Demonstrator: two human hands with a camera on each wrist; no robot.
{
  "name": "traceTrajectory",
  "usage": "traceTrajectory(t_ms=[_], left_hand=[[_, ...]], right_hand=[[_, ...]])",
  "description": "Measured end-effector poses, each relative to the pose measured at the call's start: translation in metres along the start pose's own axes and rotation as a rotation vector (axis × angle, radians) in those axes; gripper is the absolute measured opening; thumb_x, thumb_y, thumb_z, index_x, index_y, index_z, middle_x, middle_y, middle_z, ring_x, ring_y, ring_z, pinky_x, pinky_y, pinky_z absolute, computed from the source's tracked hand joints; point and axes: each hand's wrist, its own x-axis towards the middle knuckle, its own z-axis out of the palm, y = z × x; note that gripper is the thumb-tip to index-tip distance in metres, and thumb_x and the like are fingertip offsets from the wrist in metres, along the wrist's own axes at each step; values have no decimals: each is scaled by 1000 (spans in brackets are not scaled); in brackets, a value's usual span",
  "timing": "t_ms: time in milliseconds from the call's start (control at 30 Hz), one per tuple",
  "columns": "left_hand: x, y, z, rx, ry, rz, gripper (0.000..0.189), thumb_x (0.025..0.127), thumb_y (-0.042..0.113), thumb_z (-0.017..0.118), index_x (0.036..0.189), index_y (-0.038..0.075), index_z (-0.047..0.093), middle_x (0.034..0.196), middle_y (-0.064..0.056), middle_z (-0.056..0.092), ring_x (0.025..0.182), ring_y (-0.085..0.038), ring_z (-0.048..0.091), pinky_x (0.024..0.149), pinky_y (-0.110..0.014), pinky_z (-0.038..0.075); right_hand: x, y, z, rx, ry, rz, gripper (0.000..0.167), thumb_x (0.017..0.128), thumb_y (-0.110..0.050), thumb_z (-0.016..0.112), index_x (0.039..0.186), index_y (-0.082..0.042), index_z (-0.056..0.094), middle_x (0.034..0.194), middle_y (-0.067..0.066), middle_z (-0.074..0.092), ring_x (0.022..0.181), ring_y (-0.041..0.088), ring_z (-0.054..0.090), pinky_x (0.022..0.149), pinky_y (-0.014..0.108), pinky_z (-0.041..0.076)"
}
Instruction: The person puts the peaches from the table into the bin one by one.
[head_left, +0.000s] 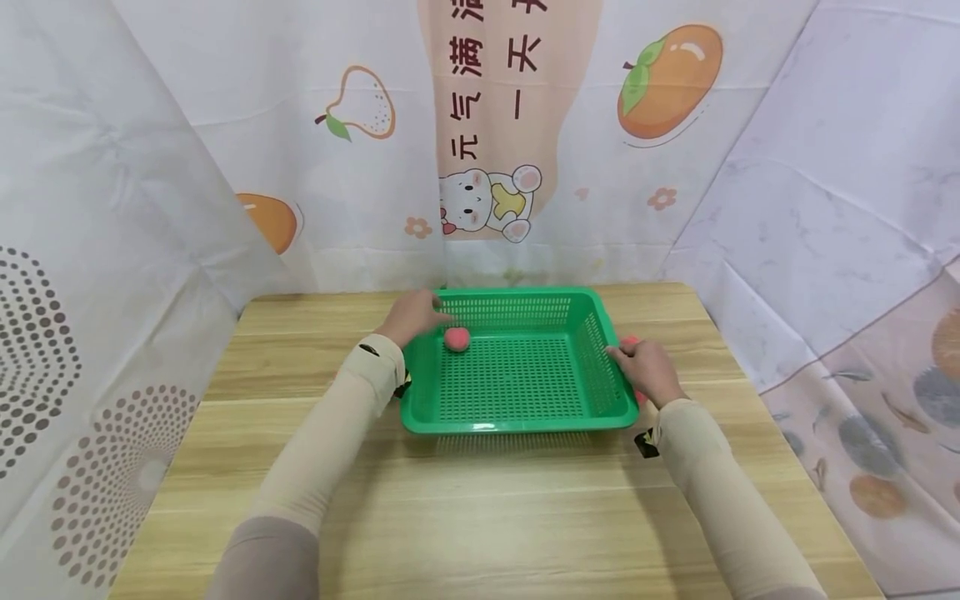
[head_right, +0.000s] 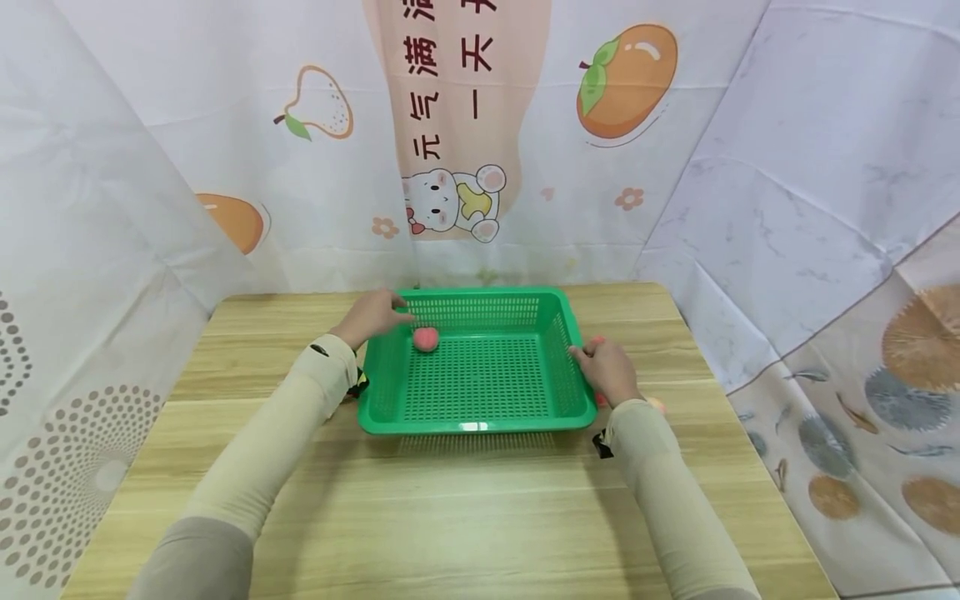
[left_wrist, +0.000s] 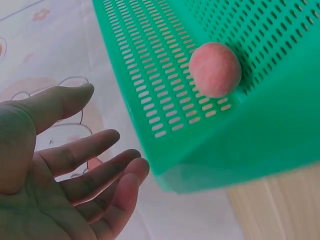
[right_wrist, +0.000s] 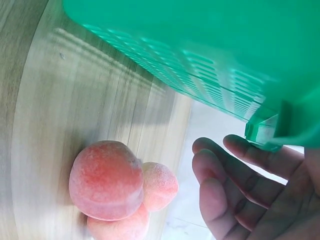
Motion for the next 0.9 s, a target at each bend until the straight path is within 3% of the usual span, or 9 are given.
traceTrajectory(t_ms=[133, 333, 500, 633, 733, 800, 900], left_hand=[[-6, -7, -7, -4, -8, -22, 50, 94, 32, 63, 131, -2, 57, 137, -18, 58, 124, -35, 55, 101, -46, 47], [-12, -25, -21, -3, 5, -22, 51, 96, 29, 59, 135, -4, 54, 139, -20, 55, 127, -38, 53, 103, -48, 45], [-18, -45, -33, -2, 37, -38, 51, 96, 29, 58, 133, -6, 55, 136, -23, 57, 125, -41, 53, 103, -51, 44], [-22, -60, -39, 23, 46, -64, 50, 95, 29, 59, 131, -5, 56, 135, -24, 57, 125, -41, 53, 104, -52, 43], [-24, -69, -39, 41, 36, -106, 50, 95, 29, 58, 131, -5, 57, 136, -24, 56, 125, -41, 52, 103, -52, 43], [-26, -74, -38, 44, 29, -140, 50, 95, 30, 58, 130, -5, 57, 137, -24, 55, 125, -42, 52, 103, -52, 43], [-30, -84, -34, 46, -1, -183, 51, 94, 30, 59, 130, -6, 56, 138, -25, 53, 124, -44, 51, 102, -54, 43]], right_hand=[[0, 0, 1, 4, -15, 13, 49, 102, -37, 48, 108, 7, 69, 55, 0, 40, 56, 17, 43, 56, 29, 37], [-1, 1, 3, 4, 2, 15, 53, 102, -37, 48, 128, 8, 59, 58, 4, 49, 58, 18, 45, 61, 33, 42], [-1, 2, 7, 17, 36, 11, 51, 102, -38, 48, 129, 4, 60, 62, 9, 55, 61, 21, 47, 65, 35, 43], [-1, 2, 9, 36, 51, 22, 52, 102, -38, 48, 131, 4, 57, 90, 26, 68, 67, 24, 49, 68, 38, 44], [-1, 3, 10, 42, 51, 25, 53, 102, -39, 48, 132, 4, 55, 111, 30, 66, 70, 26, 51, 72, 41, 45], [-1, 3, 10, 39, 56, 20, 53, 102, -39, 48, 132, 4, 56, 112, 30, 66, 71, 26, 51, 73, 41, 45], [-2, 3, 12, 41, 75, 6, 51, 102, -37, 49, 128, 4, 60, 93, 28, 68, 65, 24, 49, 67, 38, 44]])
